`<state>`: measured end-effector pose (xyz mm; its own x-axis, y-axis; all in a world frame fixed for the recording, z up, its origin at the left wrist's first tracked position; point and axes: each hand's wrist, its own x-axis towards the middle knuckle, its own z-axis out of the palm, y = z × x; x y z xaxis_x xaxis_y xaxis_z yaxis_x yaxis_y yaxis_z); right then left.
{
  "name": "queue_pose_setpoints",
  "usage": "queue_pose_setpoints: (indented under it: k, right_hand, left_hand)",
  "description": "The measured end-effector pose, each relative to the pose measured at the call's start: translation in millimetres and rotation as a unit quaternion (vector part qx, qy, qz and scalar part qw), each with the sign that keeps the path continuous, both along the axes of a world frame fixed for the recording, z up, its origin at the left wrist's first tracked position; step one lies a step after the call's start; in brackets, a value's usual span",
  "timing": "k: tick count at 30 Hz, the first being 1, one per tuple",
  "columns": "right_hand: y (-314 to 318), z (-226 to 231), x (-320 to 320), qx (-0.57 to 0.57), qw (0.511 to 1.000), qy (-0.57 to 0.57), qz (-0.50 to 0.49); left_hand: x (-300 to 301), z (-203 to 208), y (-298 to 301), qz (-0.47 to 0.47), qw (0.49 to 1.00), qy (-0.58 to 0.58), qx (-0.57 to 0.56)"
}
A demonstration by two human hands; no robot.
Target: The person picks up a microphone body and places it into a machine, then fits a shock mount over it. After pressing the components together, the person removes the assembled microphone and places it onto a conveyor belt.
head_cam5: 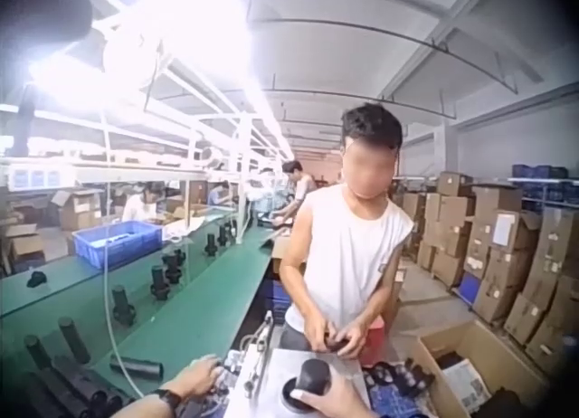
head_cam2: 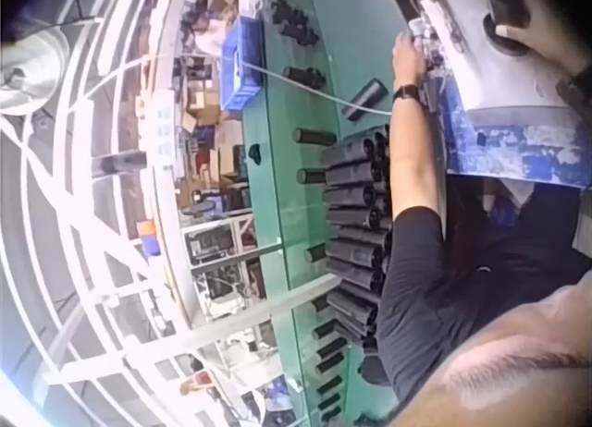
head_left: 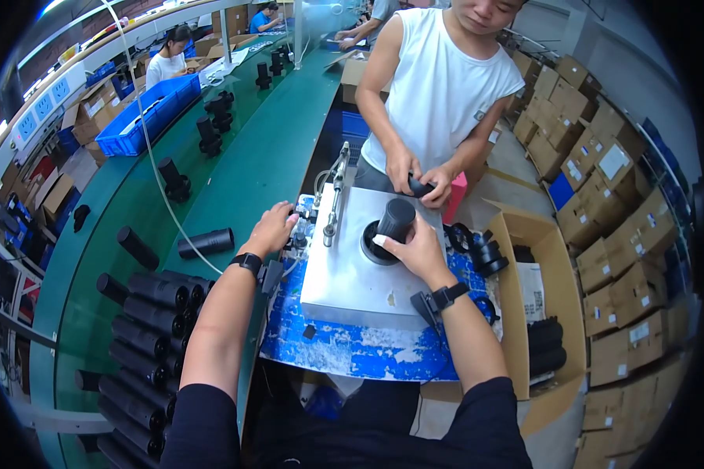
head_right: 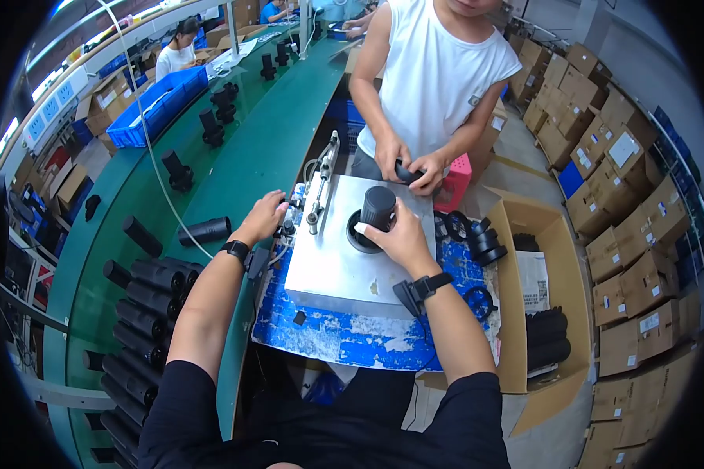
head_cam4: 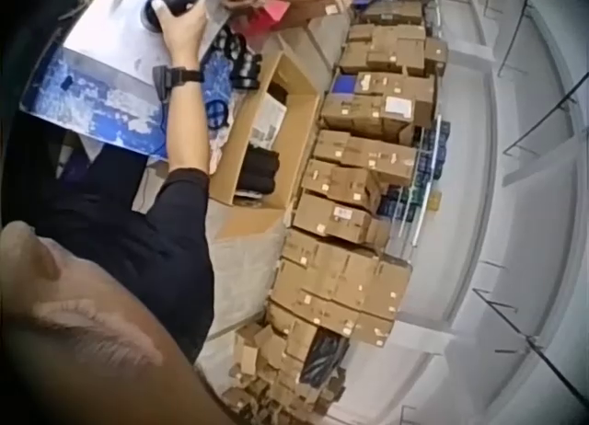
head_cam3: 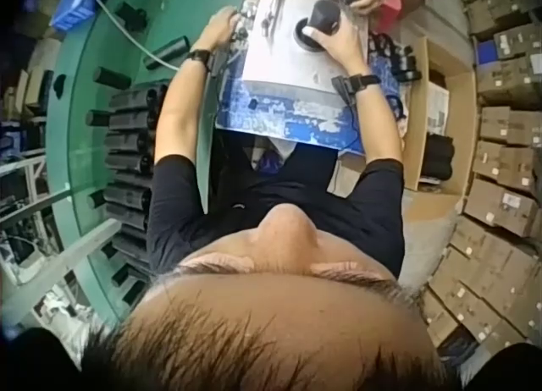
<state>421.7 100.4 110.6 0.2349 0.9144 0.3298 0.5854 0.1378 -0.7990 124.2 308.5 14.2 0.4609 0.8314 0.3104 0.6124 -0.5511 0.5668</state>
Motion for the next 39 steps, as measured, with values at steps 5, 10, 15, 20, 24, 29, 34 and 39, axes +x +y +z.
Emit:
queue_pose_setpoints:
  k: [5, 10, 15, 20, 24, 29, 34, 39]
  right_hand:
    - [-2.3, -1.1, 4.0, -0.022, 0.999, 0.025, 0.004]
    - [8.2, -4.2, -10.0, 0.012, 1.000, -0.003, 0.007]
    - [10.3, 46.6, 18.0, 0.121, 0.973, -0.161, -0.109]
    - [-0.9, 262.5, -68.0, 0.336, 0.931, 0.090, 0.107]
    - [87.5, 217.3, -255.8, 0.333, 0.922, -0.009, 0.197]
    - [163.5, 118.3, -411.0, 0.185, 0.966, -0.094, 0.158]
    - [244.3, 47.0, -495.1, 0.150, 0.961, -0.171, 0.154]
    - [330.3, -49.7, -515.8, 0.066, 0.971, -0.178, 0.148]
  left_hand:
    - [9.4, 40.9, 4.5, -0.014, 0.978, 0.116, -0.171]
    - [-37.7, 74.2, -21.8, 0.025, 0.979, 0.203, 0.016]
    - [-148.6, 225.2, -76.7, 0.018, 0.990, 0.137, 0.042]
    - [-304.9, 238.4, -60.3, 0.165, 0.970, 0.176, -0.041]
    - [-399.9, 149.0, -43.5, 0.230, 0.940, 0.248, -0.033]
    - [-393.8, 127.9, -38.9, 0.290, 0.892, 0.321, -0.134]
    - [-422.2, 130.3, -62.2, 0.287, 0.884, 0.345, -0.129]
    - [-426.6, 109.2, -58.2, 0.248, 0.914, 0.304, -0.108]
